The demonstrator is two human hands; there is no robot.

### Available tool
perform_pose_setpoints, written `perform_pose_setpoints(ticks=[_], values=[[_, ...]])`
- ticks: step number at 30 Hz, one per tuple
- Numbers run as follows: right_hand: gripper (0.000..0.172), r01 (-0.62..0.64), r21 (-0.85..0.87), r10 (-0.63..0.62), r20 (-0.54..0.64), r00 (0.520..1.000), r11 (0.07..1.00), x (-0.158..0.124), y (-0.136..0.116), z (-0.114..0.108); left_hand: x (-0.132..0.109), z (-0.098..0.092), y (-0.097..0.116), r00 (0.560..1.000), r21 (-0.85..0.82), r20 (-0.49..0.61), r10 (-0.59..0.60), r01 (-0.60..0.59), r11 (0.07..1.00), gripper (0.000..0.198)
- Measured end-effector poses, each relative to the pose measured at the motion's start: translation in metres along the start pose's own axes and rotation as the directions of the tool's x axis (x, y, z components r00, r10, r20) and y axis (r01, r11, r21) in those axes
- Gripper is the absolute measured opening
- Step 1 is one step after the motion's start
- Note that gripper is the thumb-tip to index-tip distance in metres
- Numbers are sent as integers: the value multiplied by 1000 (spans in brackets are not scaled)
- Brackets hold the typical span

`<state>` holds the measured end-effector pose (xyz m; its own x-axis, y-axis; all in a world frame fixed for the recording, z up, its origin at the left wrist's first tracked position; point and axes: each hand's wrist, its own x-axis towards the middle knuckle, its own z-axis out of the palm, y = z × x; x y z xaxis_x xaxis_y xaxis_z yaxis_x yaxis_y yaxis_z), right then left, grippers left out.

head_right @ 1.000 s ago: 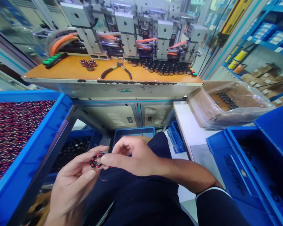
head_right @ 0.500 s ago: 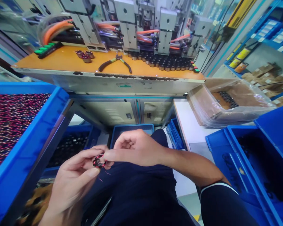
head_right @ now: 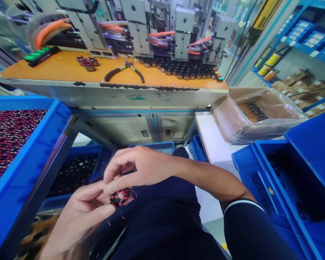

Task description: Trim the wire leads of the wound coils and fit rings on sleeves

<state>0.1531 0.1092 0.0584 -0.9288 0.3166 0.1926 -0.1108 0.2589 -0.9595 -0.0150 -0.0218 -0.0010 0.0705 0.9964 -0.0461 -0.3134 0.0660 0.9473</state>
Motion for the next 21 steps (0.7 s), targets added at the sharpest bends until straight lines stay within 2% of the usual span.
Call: perform_pose_setpoints(ticks=[1,3,6,9,11,13,15,17,21], values=[[7,36,-11,-36,5,999,999,2,1,2,0,0,0,1000,0,4,-13,13,1000,31],[11,40,-48,-44,-78,996,998,2,2,7,-1,-1,-1,1000,6,-12,0,0,1000,31],[12,-60,-80,39,-249,968,995,-4,-3,14,-3,-4,-3,995,23,-62,82,-81,996,30],[13,-185,-14,170,-321,932,983,-12,-12,18,-5,-7,-5,987,47,-93,131,-127,991,32],[12,-262,58,266,-319,910,963,-16,-19,19,-5,-8,-7,985,53,-78,153,-149,987,32],[9,-337,125,359,-268,894,933,-17,-24,19,-5,-8,-8,983,63,-42,180,-178,982,30],[6,-400,114,416,-207,886,909,-17,-27,18,-5,-9,-9,979,84,-11,201,-200,976,30],[4,-423,21,419,-187,888,906,-18,-29,17,-5,-11,-10,979,105,-2,202,-201,974,29],[8,-365,-101,341,-201,919,925,-20,-33,19,-4,-9,-9,985,50,9,171,-171,984,28]])
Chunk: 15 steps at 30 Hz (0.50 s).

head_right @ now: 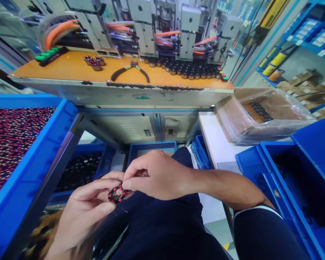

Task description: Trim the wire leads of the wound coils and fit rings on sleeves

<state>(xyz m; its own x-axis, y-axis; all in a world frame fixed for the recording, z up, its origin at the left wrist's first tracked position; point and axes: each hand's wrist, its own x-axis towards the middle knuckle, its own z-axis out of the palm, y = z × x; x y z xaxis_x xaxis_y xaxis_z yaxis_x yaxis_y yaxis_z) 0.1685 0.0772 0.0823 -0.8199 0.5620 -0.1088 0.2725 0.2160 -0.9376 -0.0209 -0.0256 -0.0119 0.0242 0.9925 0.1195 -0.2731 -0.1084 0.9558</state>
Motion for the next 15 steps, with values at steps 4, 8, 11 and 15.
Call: perform_pose_setpoints(ticks=[4,8,11,15], values=[[9,60,72,-59,-18,998,996,-5,-1,3,5,8,4,1000,-149,17,13,-11,989,25],[10,95,153,-88,-49,995,984,-7,1,7,9,14,5,1000,-229,-14,27,-29,973,29],[11,78,222,-67,-56,996,972,-7,5,12,10,13,4,999,-211,-34,21,-28,977,34],[13,53,309,-37,-57,998,950,-8,9,17,10,10,1,998,-188,-50,40,-49,981,33]])
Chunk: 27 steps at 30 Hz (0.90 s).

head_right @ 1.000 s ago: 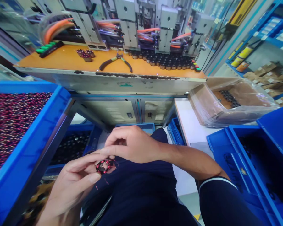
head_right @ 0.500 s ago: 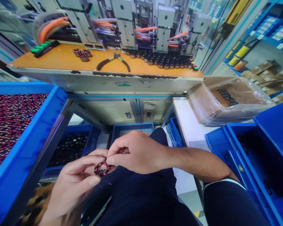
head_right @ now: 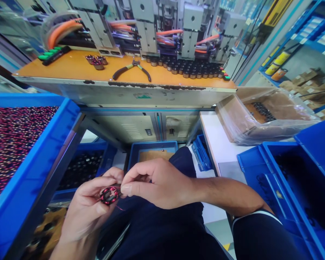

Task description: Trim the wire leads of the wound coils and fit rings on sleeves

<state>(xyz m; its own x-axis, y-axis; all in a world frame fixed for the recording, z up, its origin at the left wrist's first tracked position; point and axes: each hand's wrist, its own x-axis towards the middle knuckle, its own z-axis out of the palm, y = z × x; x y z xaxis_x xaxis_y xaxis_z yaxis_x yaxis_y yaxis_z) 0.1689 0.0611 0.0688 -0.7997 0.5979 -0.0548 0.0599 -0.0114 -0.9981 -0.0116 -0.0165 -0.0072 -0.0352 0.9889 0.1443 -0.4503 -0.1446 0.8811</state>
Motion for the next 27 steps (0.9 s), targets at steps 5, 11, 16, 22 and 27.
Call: perform_pose_setpoints(ticks=[5,11,16,22,27], values=[[14,-8,-14,8,-18,1000,1000,-2,2,2,0,-2,0,999,41,4,33,-33,999,35],[13,55,-146,-58,-13,998,988,-6,0,4,0,0,0,998,90,41,44,-47,995,34],[10,350,-422,-323,136,937,837,-8,1,-10,-1,0,1,998,32,69,0,-2,999,31],[8,666,-691,-660,364,657,282,3,2,-26,-2,1,0,992,-74,113,-50,58,996,34],[11,740,-654,-702,454,549,156,13,5,-23,-4,-1,-4,977,-101,138,-160,175,979,38]])
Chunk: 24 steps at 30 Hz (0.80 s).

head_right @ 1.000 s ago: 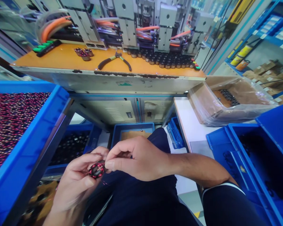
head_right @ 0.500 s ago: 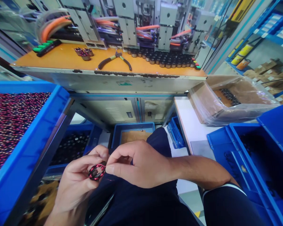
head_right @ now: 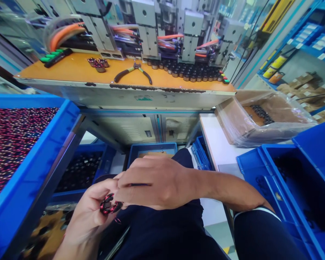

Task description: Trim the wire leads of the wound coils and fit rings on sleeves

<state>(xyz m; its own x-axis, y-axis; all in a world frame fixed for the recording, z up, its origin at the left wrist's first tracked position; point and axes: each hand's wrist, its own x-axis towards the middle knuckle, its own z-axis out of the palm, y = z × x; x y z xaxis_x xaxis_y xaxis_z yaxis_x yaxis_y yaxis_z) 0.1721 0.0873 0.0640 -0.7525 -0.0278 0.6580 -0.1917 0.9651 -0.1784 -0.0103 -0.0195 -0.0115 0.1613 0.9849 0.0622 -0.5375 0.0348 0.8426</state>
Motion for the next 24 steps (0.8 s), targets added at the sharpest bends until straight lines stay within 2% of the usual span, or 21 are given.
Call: perform_pose_setpoints(ticks=[6,9,13,19,22,24], values=[[15,21,96,-17,-45,999,995,-2,2,6,1,0,0,1000,10,2,9,-10,1000,39],[9,-35,113,51,-139,989,993,-5,-1,13,4,2,4,998,83,-9,68,-67,994,35],[7,-157,162,195,-262,945,974,-11,-9,26,6,3,12,984,247,-30,176,-163,955,27],[8,-322,333,423,-298,856,886,-15,-21,39,3,5,15,958,394,4,285,-264,880,30],[10,-346,322,446,-329,832,882,-16,-23,43,3,6,15,954,424,-55,295,-245,872,39],[10,-342,278,427,-358,830,898,-17,-23,44,3,7,16,968,430,-93,234,-173,886,46]])
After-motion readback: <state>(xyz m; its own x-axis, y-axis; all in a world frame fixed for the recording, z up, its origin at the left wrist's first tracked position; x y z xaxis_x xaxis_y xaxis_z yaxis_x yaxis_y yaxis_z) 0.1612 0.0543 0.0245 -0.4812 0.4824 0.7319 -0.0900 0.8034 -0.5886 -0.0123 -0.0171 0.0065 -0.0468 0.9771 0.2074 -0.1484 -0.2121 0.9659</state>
